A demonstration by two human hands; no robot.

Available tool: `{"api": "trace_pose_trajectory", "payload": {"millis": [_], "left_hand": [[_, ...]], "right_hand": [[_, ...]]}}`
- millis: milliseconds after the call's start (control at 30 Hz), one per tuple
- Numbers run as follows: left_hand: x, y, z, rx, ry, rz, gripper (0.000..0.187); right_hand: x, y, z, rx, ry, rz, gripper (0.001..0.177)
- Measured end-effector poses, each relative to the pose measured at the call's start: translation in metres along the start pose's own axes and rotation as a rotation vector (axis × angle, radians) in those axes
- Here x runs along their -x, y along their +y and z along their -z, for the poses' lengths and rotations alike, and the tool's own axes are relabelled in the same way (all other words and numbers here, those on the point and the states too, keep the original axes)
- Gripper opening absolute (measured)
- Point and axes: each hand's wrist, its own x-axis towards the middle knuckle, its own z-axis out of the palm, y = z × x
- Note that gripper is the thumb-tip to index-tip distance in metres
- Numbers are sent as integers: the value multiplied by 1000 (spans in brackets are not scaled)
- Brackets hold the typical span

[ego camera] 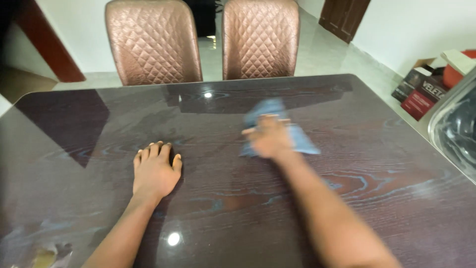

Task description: Clean a dining table using a cloth and spray cleaner.

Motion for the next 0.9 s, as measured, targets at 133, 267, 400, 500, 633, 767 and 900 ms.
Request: {"api": "trace_pose_trajectory", "payload": {"millis": [133, 267, 400, 500, 633, 767, 900], "left_hand": [[1, -11, -14, 24, 24, -45, 58], [-2, -10, -11, 37, -5, -58, 59], [-7, -8, 6, -13, 32, -114, 58], [-25, 7, 42, -145, -260, -86, 50], [-59, -1, 29, -62, -289, -86, 51], [-102, 19, -16, -10, -58, -185, 54], [-126, 65, -49, 63, 44, -222, 53]], "right_hand": [[23, -112, 55, -291, -66, 172, 77], [33, -69, 37, -454, 52, 365, 65], [49, 129, -36, -557, 291, 353, 67], [99, 275, -54, -321, 405, 358, 63], [146, 351, -32, -418, 11, -461, 66], [96, 366, -62, -198, 42, -623, 68], [-25, 240, -61, 66, -117, -310, 51]]}}
